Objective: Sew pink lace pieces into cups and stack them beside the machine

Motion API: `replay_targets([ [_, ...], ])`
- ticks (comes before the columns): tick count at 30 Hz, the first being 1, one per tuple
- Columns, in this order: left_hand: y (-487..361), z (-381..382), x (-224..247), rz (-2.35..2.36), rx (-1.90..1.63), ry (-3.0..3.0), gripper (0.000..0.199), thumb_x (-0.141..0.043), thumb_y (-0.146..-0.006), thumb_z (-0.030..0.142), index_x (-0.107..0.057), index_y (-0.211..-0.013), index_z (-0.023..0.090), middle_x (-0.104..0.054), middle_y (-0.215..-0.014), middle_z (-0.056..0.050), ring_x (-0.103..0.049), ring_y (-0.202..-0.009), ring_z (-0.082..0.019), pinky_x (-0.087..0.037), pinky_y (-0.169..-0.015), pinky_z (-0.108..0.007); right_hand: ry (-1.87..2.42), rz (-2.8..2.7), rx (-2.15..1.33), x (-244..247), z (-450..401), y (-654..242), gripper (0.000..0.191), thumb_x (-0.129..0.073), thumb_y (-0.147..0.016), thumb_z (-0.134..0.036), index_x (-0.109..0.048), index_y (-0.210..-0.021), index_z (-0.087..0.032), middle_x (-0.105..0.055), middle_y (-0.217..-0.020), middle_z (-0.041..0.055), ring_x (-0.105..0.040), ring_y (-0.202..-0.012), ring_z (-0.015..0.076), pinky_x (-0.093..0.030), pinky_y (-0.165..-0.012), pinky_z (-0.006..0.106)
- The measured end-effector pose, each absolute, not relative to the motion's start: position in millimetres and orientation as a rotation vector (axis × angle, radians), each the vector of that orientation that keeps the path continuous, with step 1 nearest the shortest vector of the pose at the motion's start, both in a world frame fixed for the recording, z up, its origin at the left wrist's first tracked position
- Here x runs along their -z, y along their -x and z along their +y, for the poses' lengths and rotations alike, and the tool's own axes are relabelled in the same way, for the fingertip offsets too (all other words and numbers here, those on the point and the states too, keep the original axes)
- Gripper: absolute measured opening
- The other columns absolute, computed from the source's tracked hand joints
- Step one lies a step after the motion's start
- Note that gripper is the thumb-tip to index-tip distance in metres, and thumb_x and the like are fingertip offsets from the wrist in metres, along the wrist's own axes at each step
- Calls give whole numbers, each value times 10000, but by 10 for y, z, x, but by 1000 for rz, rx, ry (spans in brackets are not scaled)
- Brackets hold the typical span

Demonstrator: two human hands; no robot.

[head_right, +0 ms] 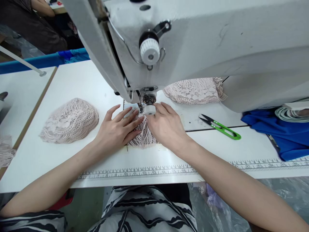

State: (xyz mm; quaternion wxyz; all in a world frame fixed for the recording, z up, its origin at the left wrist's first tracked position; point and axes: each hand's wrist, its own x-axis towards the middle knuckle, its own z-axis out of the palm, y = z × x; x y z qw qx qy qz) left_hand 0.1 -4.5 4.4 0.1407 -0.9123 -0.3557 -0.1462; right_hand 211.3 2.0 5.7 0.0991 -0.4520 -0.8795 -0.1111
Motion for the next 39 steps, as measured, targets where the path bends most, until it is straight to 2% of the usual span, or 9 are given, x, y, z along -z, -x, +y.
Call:
replay_targets([
  [14,10,-13,-23,-1079,426,2637,373,-498,-1022,399,-639,-1296,190,-659,-1320,-109,-585,-1281,-291,-345,-1135,-544,1293,-2592,334,-41,42,-2125,270,-442,-999,-175,-666,-1131,-102,-729,-1140,133,-595,-1170,279,-395,-977,403],
  [23,7,9,21,-1123,467,2655,381,-554,-994,372,-619,-1324,195,-641,-1344,-126,-549,-1320,-304,-364,-1137,-563,1293,-2617,293,-75,54,-2149,286,-434,-1001,-187,-661,-1151,-100,-720,-1154,155,-620,-1119,280,-387,-1008,441],
  [28,78,-2,-42,-933,525,2696,341,-555,-994,397,-639,-1258,199,-686,-1284,-88,-586,-1277,-255,-373,-1151,-515,1220,-2619,328,-105,56,-2173,276,-446,-987,-158,-665,-1148,-116,-738,-1094,134,-630,-1045,265,-394,-988,431],
  [31,128,-29,-101,-638,531,2827,434,-545,-971,527,-659,-1157,151,-723,-1189,-95,-659,-1140,-231,-492,-1053,-426,1133,-2642,213,-203,50,-2199,251,-452,-970,-126,-680,-1074,-145,-749,-989,87,-636,-888,219,-423,-881,365],
  [33,134,-49,-114,-550,514,2827,371,-552,-984,455,-655,-1097,118,-734,-1136,-107,-687,-1059,-221,-561,-934,-362,1083,-2666,53,-285,48,-2228,201,-486,-977,-195,-683,-992,-162,-742,-928,62,-624,-796,198,-427,-808,343],
  [35,114,-64,-100,-569,520,2771,179,-542,-997,252,-637,-1051,110,-743,-1092,-99,-702,-1011,-208,-585,-840,-320,1033,-2711,-128,-352,45,-2259,232,-569,-961,-373,-676,-1012,-174,-735,-945,56,-621,-772,201,-429,-768,343],
  [37,78,-73,-71,-656,604,2750,120,-498,-984,110,-606,-1035,116,-751,-1039,-80,-715,-945,-184,-591,-756,-285,1011,-2746,-257,-385,39,-2278,478,-667,-861,-571,-651,-1127,-174,-730,-1017,70,-633,-819,231,-438,-750,355],
  [38,59,-75,-56,-728,671,2758,127,-478,-983,90,-590,-1038,118,-752,-1017,-76,-718,-906,-172,-589,-717,-271,1015,-2753,-281,-388,33,-2280,582,-696,-816,-615,-630,-1187,-172,-725,-1055,80,-638,-853,247,-444,-748,361],
  [39,41,-77,-42,-804,742,2770,130,-462,-987,88,-576,-1042,120,-751,-998,-75,-717,-871,-162,-586,-687,-261,1024,-2755,-270,-383,27,-2276,599,-715,-807,-596,-618,-1217,-169,-721,-1080,87,-641,-873,253,-449,-749,364],
])
